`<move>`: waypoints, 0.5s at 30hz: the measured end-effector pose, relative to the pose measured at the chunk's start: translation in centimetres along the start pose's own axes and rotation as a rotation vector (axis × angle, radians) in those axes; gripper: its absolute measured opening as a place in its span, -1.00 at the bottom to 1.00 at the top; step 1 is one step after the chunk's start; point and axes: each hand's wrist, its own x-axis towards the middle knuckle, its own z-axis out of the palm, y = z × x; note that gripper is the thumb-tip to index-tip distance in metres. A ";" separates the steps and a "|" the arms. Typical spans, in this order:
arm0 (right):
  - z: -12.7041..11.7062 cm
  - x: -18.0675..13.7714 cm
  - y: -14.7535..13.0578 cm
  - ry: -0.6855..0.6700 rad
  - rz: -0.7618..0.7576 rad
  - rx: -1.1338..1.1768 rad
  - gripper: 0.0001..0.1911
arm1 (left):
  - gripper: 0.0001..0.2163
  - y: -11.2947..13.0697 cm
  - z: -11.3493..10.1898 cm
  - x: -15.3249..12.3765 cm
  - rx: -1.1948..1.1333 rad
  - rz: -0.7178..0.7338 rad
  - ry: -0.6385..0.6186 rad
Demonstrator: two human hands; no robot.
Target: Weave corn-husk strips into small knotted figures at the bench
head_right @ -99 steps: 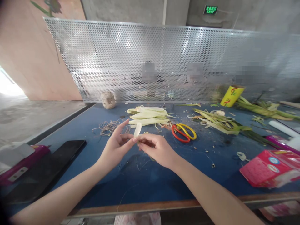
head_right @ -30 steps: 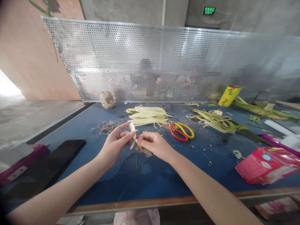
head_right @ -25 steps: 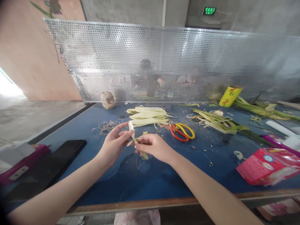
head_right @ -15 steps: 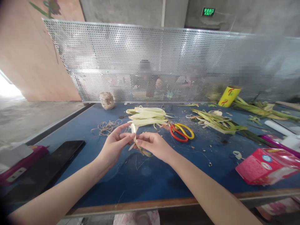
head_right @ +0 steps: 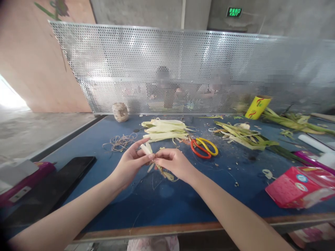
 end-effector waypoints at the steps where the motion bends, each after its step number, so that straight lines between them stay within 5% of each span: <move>1: 0.0 0.0 0.0 -0.012 0.005 0.005 -0.88 | -0.37 0.0 0.0 0.0 0.001 0.002 -0.008; 15: -0.2 -0.1 -0.2 -0.038 0.081 -0.028 -0.83 | -0.46 0.8 -0.2 0.1 0.157 0.036 0.078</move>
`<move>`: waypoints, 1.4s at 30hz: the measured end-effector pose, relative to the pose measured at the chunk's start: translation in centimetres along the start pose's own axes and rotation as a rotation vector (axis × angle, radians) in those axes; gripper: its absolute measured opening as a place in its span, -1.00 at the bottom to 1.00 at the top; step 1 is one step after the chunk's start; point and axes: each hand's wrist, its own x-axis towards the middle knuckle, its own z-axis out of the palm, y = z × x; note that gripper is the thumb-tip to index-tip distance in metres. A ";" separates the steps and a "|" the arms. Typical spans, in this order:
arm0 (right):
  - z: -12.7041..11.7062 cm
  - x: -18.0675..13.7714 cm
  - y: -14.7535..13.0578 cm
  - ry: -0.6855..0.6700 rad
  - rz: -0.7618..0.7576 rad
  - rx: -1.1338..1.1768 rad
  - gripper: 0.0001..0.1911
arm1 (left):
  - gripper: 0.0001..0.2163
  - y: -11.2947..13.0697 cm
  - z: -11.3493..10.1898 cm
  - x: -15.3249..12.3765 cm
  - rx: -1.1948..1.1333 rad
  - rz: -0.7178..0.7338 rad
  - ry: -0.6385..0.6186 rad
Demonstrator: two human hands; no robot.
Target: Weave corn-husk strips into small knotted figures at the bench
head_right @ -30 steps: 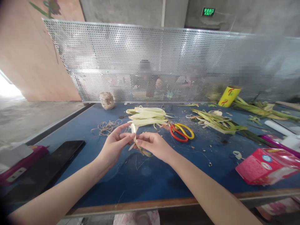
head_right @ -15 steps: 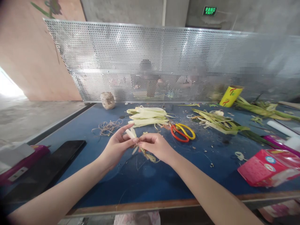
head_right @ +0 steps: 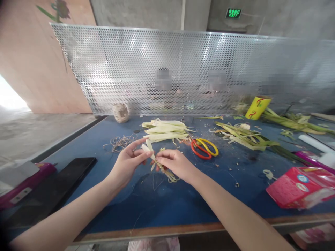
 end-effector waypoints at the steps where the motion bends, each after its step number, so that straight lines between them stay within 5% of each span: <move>1: 0.0 0.0 -0.1 0.002 0.001 -0.003 -0.83 | -0.46 0.0 0.0 0.0 0.008 0.002 0.009; 19: -0.4 -0.1 -0.8 0.001 -0.028 -0.263 -0.76 | -0.54 0.4 -0.3 0.8 0.078 0.077 0.110; 23: -3.2 0.3 -0.8 0.351 -0.052 -0.658 -0.73 | -0.62 0.1 -0.4 0.8 0.243 0.111 0.060; 27: -6.6 0.8 -0.1 0.569 0.025 -0.842 -0.79 | -0.67 -0.2 -0.5 0.7 0.393 0.121 -0.038; 42: -12.0 0.6 1.4 0.662 0.526 -1.082 -0.92 | -0.81 -1.6 -0.6 0.3 0.867 0.212 -0.235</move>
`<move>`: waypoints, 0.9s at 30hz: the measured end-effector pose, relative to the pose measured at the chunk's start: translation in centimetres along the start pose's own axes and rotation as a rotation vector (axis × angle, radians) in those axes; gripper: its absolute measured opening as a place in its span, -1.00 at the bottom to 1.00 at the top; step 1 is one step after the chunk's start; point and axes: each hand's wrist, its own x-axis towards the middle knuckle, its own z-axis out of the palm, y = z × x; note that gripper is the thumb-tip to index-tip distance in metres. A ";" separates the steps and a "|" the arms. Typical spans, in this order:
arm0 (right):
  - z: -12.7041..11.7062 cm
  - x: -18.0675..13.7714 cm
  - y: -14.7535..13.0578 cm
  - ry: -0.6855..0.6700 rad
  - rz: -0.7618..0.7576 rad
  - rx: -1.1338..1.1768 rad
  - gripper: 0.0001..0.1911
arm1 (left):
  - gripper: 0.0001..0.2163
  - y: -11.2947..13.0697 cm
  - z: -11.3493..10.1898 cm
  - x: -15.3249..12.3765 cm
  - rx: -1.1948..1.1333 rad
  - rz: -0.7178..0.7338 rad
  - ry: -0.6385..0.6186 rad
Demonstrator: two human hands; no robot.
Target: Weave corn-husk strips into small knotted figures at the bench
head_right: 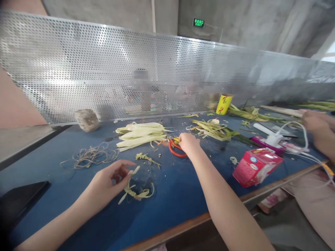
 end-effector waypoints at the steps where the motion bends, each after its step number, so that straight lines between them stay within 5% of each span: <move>1: 0.1 0.0 -0.1 -0.011 0.009 -0.009 -0.93 | -0.81 0.0 0.0 0.0 0.011 0.008 -0.006; 13: 0.8 0.9 1.0 0.107 -0.005 0.096 -0.68 | -0.81 0.1 -0.2 -0.1 0.122 0.067 0.007; 20: 1.4 2.5 2.5 0.184 0.087 0.312 -0.73 | -0.63 -0.5 -0.8 0.6 0.257 0.065 0.249; 27: 2.6 3.2 2.6 0.178 0.159 0.488 -0.70 | -0.73 2.7 -0.1 1.7 0.240 0.098 0.060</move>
